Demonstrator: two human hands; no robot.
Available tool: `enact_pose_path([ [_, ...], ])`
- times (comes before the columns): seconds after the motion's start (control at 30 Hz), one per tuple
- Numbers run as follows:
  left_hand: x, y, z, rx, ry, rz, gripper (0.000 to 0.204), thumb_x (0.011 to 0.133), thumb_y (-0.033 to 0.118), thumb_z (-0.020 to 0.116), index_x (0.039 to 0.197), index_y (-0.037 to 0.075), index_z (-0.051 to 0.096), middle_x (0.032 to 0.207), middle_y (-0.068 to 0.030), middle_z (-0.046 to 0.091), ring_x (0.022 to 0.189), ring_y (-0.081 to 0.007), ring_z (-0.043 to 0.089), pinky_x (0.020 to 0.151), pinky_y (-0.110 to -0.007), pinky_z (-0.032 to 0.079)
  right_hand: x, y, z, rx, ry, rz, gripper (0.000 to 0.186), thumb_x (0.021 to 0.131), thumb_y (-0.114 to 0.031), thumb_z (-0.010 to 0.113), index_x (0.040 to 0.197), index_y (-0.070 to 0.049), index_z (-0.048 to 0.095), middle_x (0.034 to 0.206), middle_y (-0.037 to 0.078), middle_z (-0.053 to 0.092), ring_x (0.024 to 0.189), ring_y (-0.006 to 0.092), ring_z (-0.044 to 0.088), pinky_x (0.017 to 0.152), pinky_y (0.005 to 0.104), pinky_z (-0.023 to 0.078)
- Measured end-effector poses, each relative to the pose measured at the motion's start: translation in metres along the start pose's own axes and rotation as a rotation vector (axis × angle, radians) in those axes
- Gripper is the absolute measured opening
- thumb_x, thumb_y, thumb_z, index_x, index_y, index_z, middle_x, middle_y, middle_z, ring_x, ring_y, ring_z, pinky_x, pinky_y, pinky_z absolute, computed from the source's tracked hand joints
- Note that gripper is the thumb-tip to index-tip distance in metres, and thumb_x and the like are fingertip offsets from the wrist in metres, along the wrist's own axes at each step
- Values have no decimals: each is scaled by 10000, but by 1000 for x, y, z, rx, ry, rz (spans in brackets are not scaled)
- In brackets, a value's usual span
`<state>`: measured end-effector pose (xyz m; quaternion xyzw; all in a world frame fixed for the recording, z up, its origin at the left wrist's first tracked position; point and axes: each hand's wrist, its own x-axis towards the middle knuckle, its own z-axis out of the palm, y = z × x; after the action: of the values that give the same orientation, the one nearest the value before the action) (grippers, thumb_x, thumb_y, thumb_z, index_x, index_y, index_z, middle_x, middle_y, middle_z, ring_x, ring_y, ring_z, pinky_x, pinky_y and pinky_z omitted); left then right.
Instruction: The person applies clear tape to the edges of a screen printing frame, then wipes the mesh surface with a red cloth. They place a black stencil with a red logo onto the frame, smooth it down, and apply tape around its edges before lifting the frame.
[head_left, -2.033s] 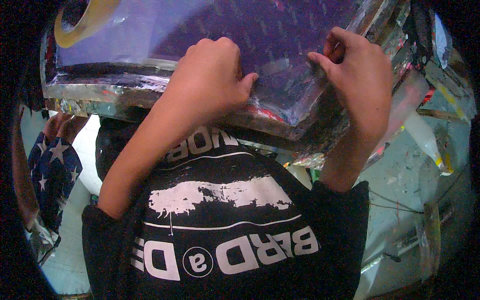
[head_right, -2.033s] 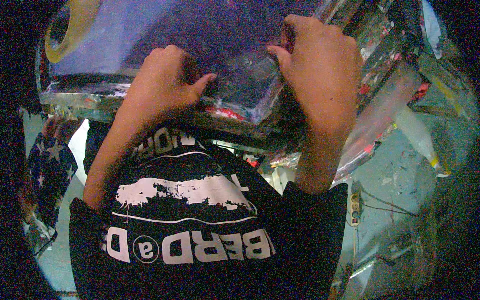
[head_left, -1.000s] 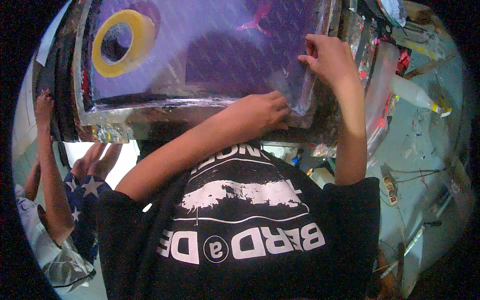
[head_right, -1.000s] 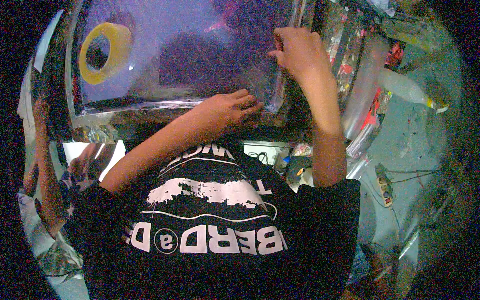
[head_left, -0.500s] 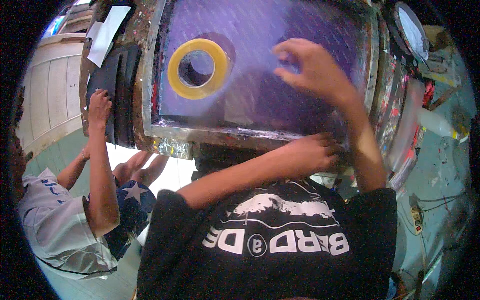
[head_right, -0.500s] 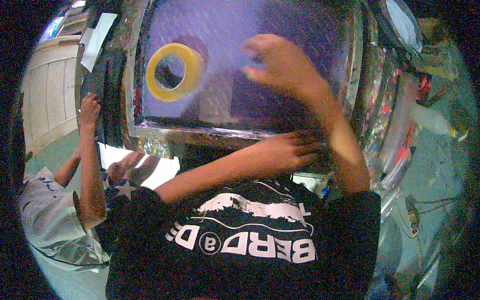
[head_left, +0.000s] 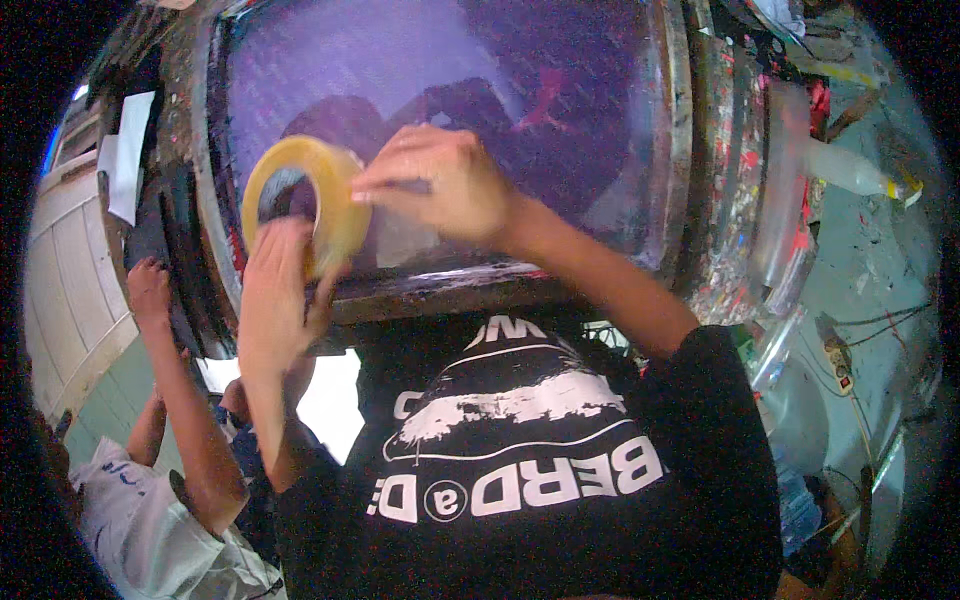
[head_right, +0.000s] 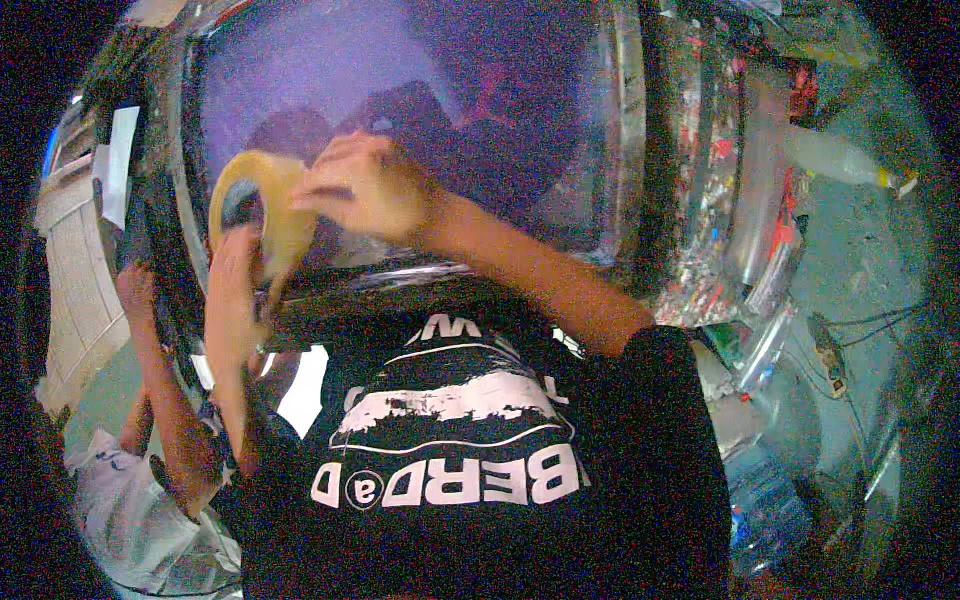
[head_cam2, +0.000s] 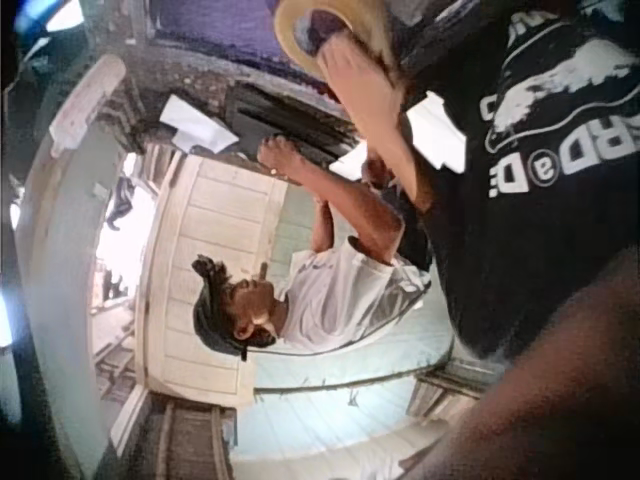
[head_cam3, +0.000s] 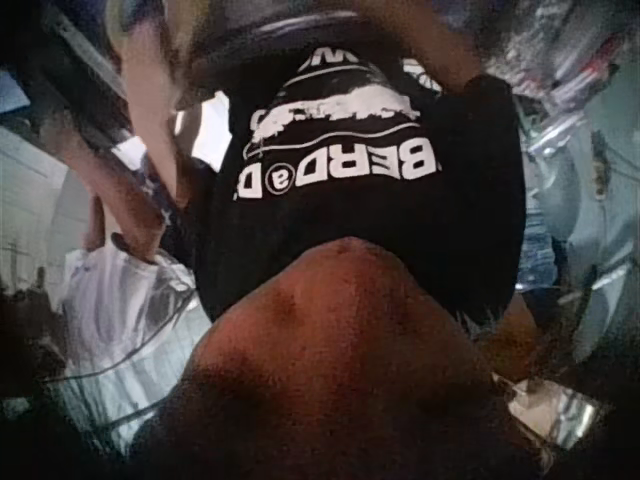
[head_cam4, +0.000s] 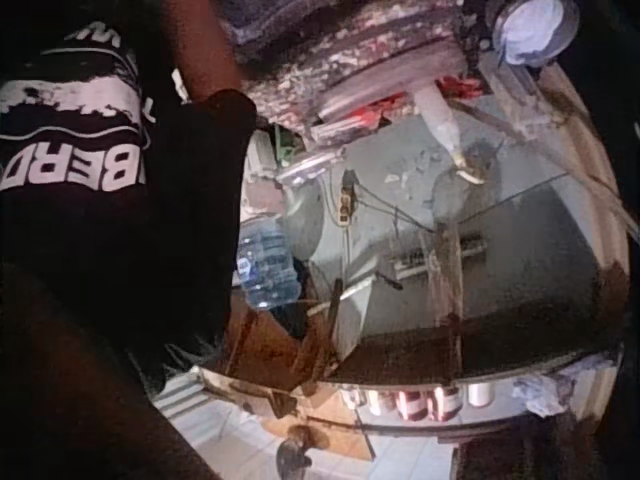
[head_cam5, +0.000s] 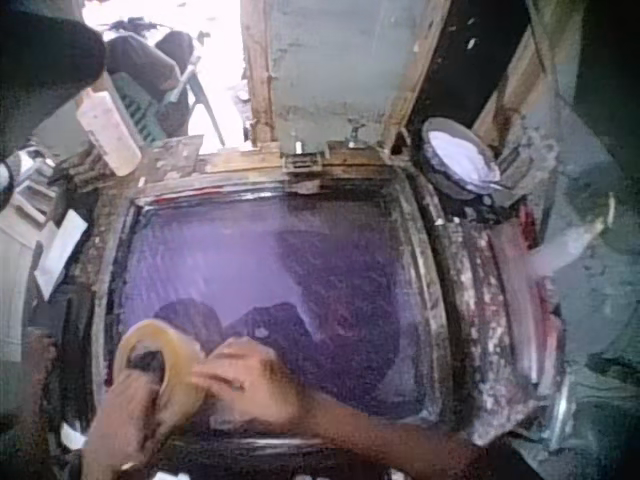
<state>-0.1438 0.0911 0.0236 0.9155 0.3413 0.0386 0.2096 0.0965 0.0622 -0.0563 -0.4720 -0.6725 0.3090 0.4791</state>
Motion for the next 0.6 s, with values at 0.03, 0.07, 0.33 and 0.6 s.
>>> enact_pose_path([
  [0.03,-12,15,-18,-65,-126,-139,469,775,119,805,1146,-17,553,1014,-192,606,1011,-411,585,893,-495,461,-2,-21,-9,87,-46,37,151,853,-163,810,982,-84,810,916,126,766,873,260,732,790,365,576],
  [0.07,-20,15,-15,-115,-167,-109,517,732,127,835,1143,-14,555,993,-180,612,973,-402,596,865,-485,466,-13,-36,-19,117,-72,88,145,849,-154,815,976,-83,810,903,127,764,837,253,730,763,356,572],
  [0.33,-11,79,-71,-293,-422,-226,423,708,304,883,946,25,672,830,-125,679,764,-341,650,717,-402,474,-80,-115,-82,408,-142,634,73,814,-19,829,882,-28,804,790,90,753,704,156,694,640,300,512],
  [0.6,6,90,-95,-50,-211,47,487,732,439,904,762,21,657,604,-47,548,488,-221,536,492,-345,377,-114,-138,-139,361,-14,428,120,843,-72,801,959,-42,798,780,91,732,628,196,676,593,322,528],
])
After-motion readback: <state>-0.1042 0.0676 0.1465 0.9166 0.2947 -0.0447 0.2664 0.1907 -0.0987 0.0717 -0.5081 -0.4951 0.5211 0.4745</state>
